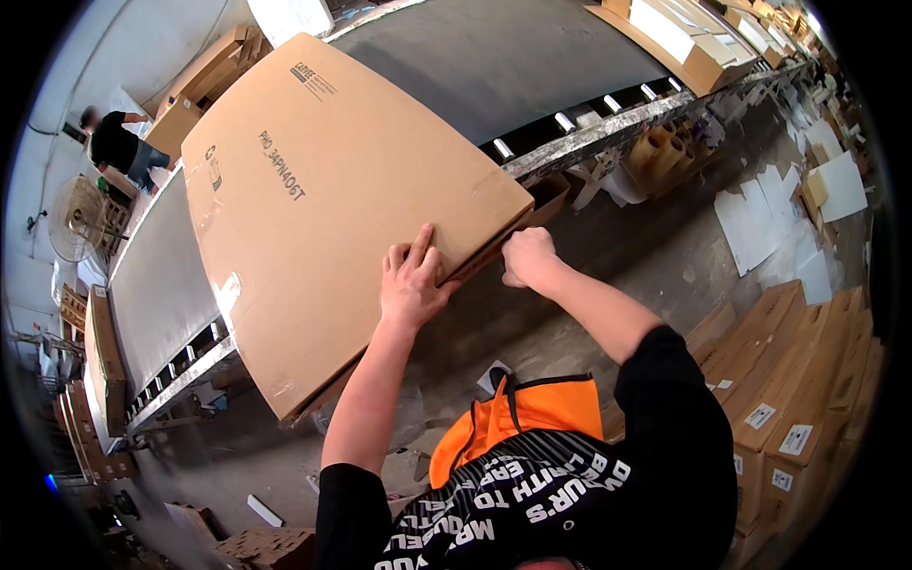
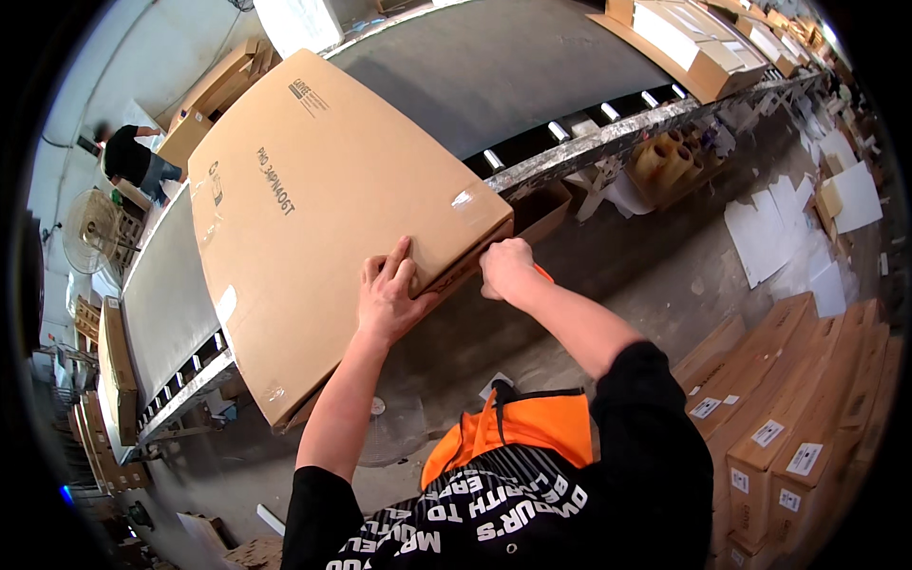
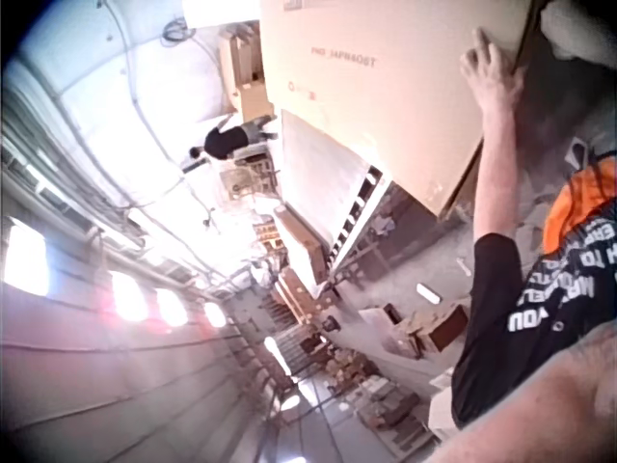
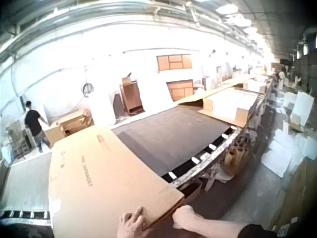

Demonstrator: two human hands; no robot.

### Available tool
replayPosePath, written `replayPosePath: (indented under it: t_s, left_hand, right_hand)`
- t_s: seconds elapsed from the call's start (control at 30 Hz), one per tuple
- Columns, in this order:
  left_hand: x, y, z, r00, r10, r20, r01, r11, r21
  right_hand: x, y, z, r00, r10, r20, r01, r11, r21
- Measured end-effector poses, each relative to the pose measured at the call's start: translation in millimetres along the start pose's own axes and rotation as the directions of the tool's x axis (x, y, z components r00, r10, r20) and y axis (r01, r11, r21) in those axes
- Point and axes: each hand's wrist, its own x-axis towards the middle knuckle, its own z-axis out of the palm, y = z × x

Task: The person tapes the edges of a flat cardboard box using a tape dispenser, inserts large foam sheets into the box, and then continues taping the exterior seams to seal it.

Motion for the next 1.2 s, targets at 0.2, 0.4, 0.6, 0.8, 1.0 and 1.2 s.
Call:
replayPosePath:
  t_s: [0.2, 0.4, 0.6, 0.8, 1.0, 1.2]
  left_hand:
    - [-61, -33, -13, 0.999, -0.033, 0.032, 0.029, 0.993, 0.115]
    - [-239, -115, -132, 0.908, -0.408, 0.1, 0.333, 0.843, 0.422]
    - [-334, -192, -130, 0.958, -0.263, -0.114, 0.284, 0.924, 0.256]
    - [-346, -206, -114, 0.918, -0.171, -0.358, 0.25, 0.95, 0.187]
    - [-336, -216, -98, 0.907, -0.117, -0.405, 0.187, 0.973, 0.137]
    - [-341, -228, -97, 0.9, -0.076, -0.429, 0.115, 0.991, 0.067]
  right_hand:
    - [-9, -38, 101, 0.968, 0.218, -0.123, -0.174, 0.94, 0.293]
    - [-92, -77, 152, 0.967, 0.247, 0.061, -0.25, 0.874, 0.416]
    - [-152, -205, 49, 0.903, 0.154, -0.4, 0.109, 0.82, 0.561]
    - [-136, -385, -112, 0.81, -0.16, -0.565, 0.367, 0.888, 0.276]
    - [-78, -443, -112, 0.919, -0.318, -0.234, 0.354, 0.926, 0.134]
    - [-184, -374, 54, 0.898, -0.077, 0.433, -0.044, 0.964, 0.262]
